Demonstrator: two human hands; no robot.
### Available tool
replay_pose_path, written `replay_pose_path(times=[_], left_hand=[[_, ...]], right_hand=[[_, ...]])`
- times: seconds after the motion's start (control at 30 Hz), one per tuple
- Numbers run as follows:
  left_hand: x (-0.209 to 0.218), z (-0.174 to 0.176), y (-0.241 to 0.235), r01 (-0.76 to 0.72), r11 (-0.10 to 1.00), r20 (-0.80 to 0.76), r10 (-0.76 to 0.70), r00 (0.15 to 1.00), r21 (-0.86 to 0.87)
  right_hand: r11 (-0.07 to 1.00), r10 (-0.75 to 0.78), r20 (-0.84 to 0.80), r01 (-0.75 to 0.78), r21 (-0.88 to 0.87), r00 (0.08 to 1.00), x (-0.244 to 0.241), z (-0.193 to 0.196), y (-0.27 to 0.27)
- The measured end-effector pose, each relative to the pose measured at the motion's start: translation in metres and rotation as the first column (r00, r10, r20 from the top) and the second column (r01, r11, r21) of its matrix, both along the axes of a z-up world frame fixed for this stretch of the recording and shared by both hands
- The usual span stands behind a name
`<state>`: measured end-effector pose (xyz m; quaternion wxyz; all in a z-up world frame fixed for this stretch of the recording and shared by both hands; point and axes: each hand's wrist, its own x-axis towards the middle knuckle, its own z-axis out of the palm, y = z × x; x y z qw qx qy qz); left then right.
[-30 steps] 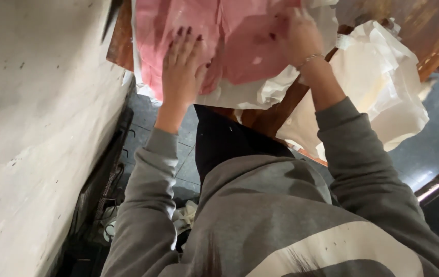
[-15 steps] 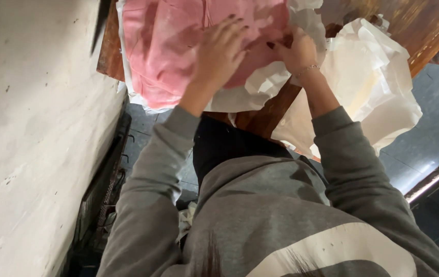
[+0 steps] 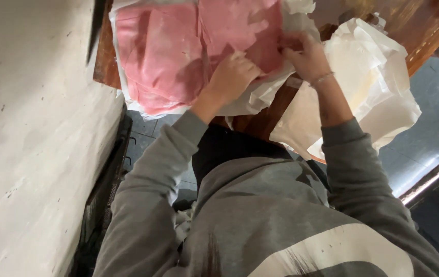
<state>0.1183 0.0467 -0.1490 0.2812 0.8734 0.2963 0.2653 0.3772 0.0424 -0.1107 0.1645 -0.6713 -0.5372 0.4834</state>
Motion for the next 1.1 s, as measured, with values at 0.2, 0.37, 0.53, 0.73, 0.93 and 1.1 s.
replay_pose_path(times=[0.2,0.37,0.53,0.73,0.93,1.1], left_hand=[[-0.006,0.017,-0.015,-0.025,1.0,-0.013,0.025,1.0,0.005],[-0.005,0.027,-0.015,-0.056,0.998,0.034,0.056,0.998,0.0],[-0.007,0.028,-0.015,-0.033,0.999,0.04,0.034,0.999,-0.012],[-0.012,0.029,-0.016,-0.015,1.0,0.018,0.016,1.0,-0.02],[-0.014,0.022,-0.02,-0.015,1.0,0.012,0.015,1.0,0.0],[-0.013,0.017,-0.023,-0.021,1.0,-0.006,0.021,1.0,-0.003]], right_hand=[[0.995,-0.096,0.081,0.094,0.03,0.992,-0.016,-0.024,0.01],[0.987,-0.159,0.114,0.159,0.005,0.981,-0.023,-0.047,0.0],[0.927,-0.375,-0.105,0.375,-0.014,0.921,-0.02,-0.068,-0.005],[0.863,-0.504,-0.141,0.499,-0.073,0.852,-0.028,-0.069,0.004],[0.891,-0.412,0.111,0.374,0.259,0.905,-0.053,-0.029,0.001],[0.888,-0.399,0.093,0.36,0.286,0.912,-0.051,-0.039,0.002]])
